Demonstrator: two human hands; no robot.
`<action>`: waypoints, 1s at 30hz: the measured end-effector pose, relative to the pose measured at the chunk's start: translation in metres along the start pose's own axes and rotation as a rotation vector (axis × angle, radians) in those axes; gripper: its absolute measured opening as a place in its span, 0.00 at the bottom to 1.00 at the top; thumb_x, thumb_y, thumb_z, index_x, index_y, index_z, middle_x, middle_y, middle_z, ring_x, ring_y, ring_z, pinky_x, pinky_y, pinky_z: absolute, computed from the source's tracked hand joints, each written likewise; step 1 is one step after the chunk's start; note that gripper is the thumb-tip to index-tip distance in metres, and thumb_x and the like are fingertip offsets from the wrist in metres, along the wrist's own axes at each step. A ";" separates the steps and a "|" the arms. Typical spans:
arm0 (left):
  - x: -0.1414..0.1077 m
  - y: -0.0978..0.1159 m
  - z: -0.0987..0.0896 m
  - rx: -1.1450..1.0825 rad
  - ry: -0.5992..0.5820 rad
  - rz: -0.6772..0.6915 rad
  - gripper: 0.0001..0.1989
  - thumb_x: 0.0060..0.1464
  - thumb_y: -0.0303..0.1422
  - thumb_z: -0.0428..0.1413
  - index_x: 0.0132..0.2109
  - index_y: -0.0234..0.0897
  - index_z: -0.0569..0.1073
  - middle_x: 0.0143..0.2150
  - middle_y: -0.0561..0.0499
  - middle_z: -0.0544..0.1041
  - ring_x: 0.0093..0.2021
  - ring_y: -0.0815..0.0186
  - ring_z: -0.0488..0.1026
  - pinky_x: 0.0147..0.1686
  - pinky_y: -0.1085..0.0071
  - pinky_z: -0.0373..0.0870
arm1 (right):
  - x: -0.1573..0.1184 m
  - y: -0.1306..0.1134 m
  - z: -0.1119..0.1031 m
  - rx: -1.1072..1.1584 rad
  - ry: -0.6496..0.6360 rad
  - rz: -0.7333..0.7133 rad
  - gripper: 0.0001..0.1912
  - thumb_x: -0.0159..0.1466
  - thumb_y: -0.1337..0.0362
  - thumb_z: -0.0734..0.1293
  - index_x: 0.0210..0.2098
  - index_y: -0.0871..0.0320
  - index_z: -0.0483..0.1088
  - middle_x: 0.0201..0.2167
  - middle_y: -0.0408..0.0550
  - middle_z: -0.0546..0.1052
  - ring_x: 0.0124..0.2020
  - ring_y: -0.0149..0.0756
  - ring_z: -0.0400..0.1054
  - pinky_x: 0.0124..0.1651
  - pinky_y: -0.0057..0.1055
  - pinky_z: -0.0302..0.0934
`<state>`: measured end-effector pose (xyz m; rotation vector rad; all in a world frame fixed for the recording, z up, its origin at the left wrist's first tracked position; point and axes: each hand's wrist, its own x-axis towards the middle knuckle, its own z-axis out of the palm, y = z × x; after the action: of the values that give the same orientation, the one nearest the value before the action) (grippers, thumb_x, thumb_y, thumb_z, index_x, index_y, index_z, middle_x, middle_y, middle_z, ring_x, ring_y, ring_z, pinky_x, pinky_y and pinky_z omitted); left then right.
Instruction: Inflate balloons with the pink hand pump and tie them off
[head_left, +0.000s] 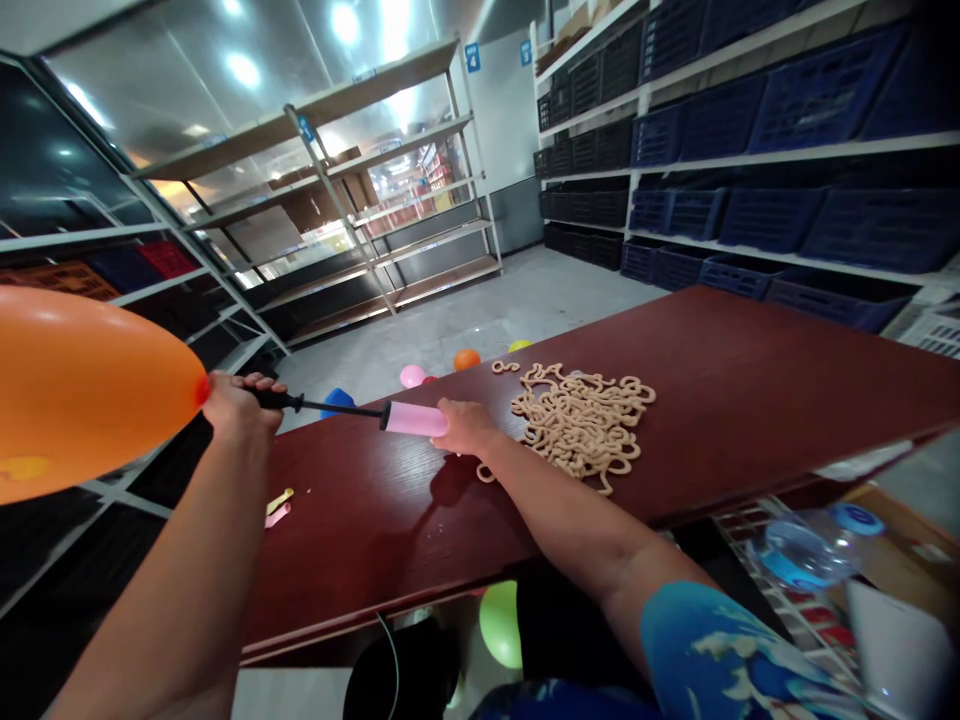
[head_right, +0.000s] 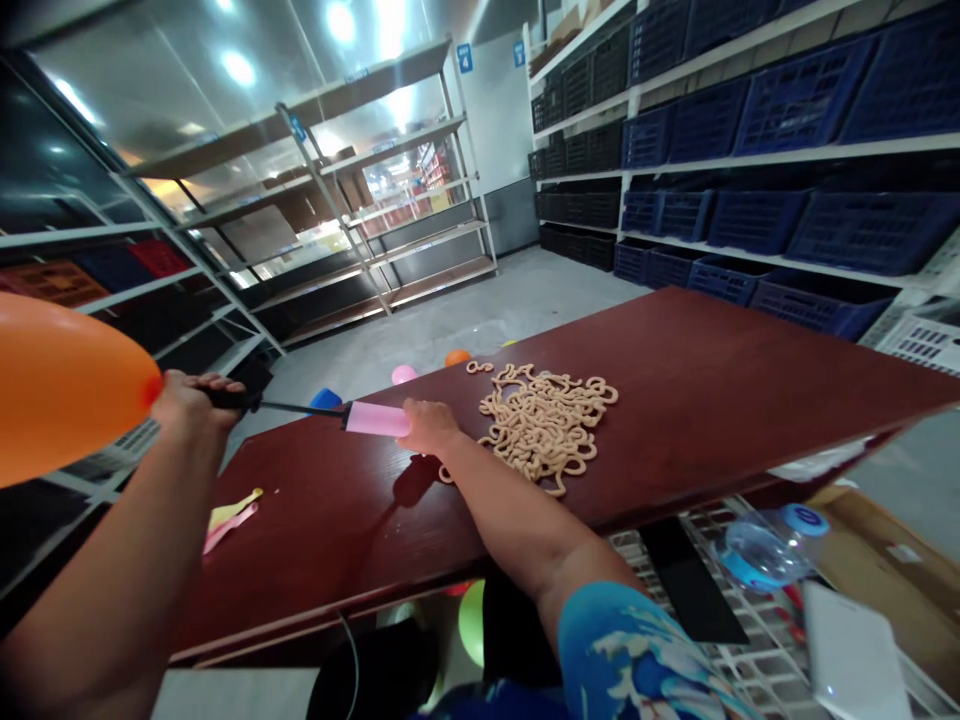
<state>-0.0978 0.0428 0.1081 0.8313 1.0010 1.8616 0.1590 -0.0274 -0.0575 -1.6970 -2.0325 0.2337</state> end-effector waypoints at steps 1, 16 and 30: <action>-0.005 -0.009 0.000 -0.018 0.033 -0.029 0.12 0.51 0.29 0.43 0.24 0.38 0.47 0.17 0.58 0.50 0.15 0.74 0.51 0.16 0.77 0.53 | -0.001 0.000 0.001 -0.015 -0.007 -0.001 0.24 0.52 0.51 0.66 0.44 0.56 0.63 0.39 0.51 0.74 0.40 0.42 0.69 0.40 0.35 0.59; -0.085 -0.135 0.001 -0.226 0.092 -0.347 0.13 0.54 0.26 0.41 0.22 0.37 0.49 0.16 0.58 0.53 0.15 0.75 0.56 0.20 0.76 0.59 | -0.031 -0.041 -0.019 -0.135 0.241 -0.367 0.33 0.57 0.50 0.65 0.59 0.45 0.53 0.51 0.50 0.66 0.45 0.44 0.61 0.49 0.41 0.49; -0.080 -0.175 -0.041 0.114 0.200 -0.374 0.16 0.58 0.37 0.43 0.23 0.37 0.56 0.19 0.54 0.65 0.17 0.71 0.65 0.17 0.75 0.62 | -0.038 -0.013 -0.061 -0.365 -0.048 -0.169 0.15 0.60 0.63 0.62 0.48 0.48 0.66 0.44 0.47 0.68 0.40 0.38 0.64 0.41 0.32 0.55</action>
<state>-0.0343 0.0153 -0.0766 0.4861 1.3003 1.5966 0.1801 -0.0775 -0.0079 -1.7208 -2.3499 -0.1651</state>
